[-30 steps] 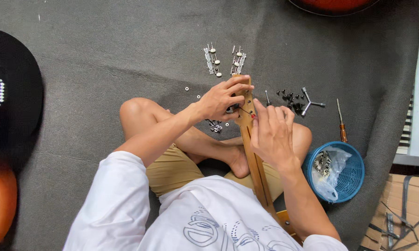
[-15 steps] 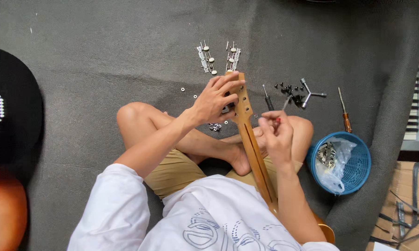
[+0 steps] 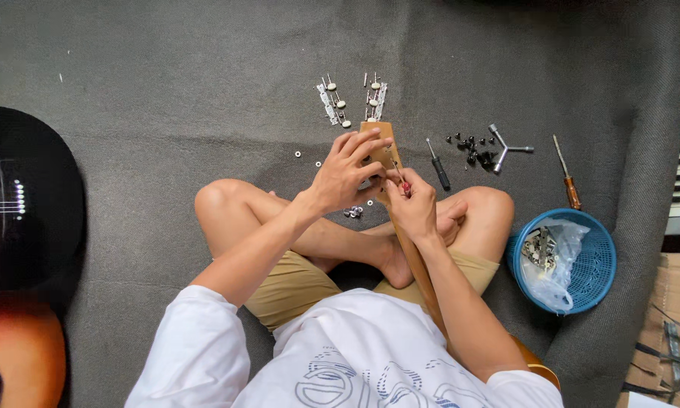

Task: The person attaches tuning peg components to the headstock of a guitar neck by hand while sitting on the floor.

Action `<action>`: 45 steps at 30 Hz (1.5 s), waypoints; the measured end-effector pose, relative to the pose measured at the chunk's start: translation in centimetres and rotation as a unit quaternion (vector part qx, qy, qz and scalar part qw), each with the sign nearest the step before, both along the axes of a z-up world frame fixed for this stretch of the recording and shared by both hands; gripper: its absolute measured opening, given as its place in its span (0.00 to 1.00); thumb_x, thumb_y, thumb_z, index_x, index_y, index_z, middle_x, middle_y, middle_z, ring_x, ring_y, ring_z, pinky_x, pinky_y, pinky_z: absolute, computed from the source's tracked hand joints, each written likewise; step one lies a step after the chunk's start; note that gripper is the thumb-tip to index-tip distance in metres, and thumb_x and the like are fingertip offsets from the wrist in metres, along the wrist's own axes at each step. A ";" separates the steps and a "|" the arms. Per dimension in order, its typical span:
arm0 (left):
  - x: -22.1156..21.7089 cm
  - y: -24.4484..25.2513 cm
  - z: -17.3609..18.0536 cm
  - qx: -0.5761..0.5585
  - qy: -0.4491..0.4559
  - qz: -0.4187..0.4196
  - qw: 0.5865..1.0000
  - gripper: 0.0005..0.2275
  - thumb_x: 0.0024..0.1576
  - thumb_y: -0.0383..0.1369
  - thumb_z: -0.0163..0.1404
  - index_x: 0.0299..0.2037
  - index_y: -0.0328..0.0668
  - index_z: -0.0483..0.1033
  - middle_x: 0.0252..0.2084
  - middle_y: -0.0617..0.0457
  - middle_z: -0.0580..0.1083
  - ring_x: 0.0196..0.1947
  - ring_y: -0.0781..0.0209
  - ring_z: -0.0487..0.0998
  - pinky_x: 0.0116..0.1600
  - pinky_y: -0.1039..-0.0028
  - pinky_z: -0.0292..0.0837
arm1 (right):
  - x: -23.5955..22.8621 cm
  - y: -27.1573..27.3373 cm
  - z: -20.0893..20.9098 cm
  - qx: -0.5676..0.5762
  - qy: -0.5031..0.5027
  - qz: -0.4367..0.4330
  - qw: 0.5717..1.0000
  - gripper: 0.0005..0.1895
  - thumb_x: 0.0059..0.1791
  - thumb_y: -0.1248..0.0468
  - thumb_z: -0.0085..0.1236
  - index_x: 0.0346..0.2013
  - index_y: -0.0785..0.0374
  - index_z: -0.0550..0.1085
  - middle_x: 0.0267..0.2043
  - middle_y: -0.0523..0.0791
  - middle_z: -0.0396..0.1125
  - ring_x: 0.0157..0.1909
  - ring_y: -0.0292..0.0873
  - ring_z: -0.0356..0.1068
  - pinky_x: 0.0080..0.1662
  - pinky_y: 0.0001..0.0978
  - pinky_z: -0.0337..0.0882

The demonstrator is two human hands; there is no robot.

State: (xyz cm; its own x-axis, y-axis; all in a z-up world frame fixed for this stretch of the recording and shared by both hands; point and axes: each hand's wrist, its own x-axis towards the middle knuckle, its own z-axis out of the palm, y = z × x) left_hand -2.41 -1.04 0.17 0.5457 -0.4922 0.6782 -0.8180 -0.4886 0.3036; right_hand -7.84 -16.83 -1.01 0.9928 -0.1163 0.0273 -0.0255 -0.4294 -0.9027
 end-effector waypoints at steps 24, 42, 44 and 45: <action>-7.4 -0.2 -3.8 -0.491 0.472 0.124 0.722 0.04 0.50 0.25 0.53 0.33 0.36 0.74 0.40 0.46 0.74 0.40 0.62 0.76 0.43 0.80 0.73 | 0.5 2.0 -1.3 -0.060 -0.120 -0.015 0.991 0.06 0.39 0.65 0.61 0.30 0.58 0.75 0.06 0.37 0.51 0.11 0.33 0.55 0.22 0.21 0.58; -6.8 -1.7 -1.2 -0.562 0.550 0.014 0.617 0.06 0.49 0.22 0.53 0.36 0.29 0.74 0.37 0.40 0.74 0.32 0.60 0.77 0.36 0.70 0.78 | -1.1 1.8 5.1 -0.114 -0.245 0.073 0.960 0.07 0.39 0.70 0.60 0.31 0.61 0.76 0.08 0.40 0.51 0.12 0.38 0.58 0.23 0.23 0.62; -6.9 -1.6 -1.3 -0.570 0.566 0.015 0.596 0.07 0.49 0.22 0.53 0.36 0.27 0.74 0.33 0.40 0.75 0.30 0.59 0.77 0.36 0.69 0.78 | -1.3 1.8 5.0 -0.123 -0.250 0.077 0.957 0.08 0.39 0.70 0.59 0.32 0.61 0.76 0.09 0.41 0.52 0.13 0.40 0.59 0.23 0.25 0.63; -6.8 -1.6 -1.3 -0.577 0.580 0.014 0.574 0.07 0.49 0.22 0.53 0.36 0.25 0.74 0.30 0.40 0.75 0.29 0.58 0.77 0.35 0.68 0.78 | -1.4 1.7 5.0 -0.133 -0.254 0.081 0.955 0.09 0.38 0.71 0.59 0.33 0.61 0.76 0.09 0.42 0.54 0.14 0.42 0.61 0.23 0.27 0.64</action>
State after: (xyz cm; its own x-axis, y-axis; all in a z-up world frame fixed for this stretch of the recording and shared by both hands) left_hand -9.25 -2.68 -1.13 0.9564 -0.0595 -0.2859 0.2665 0.5785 0.7709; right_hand -9.19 -15.10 3.95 0.8476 0.1162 0.5177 0.4736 -0.6054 -0.6396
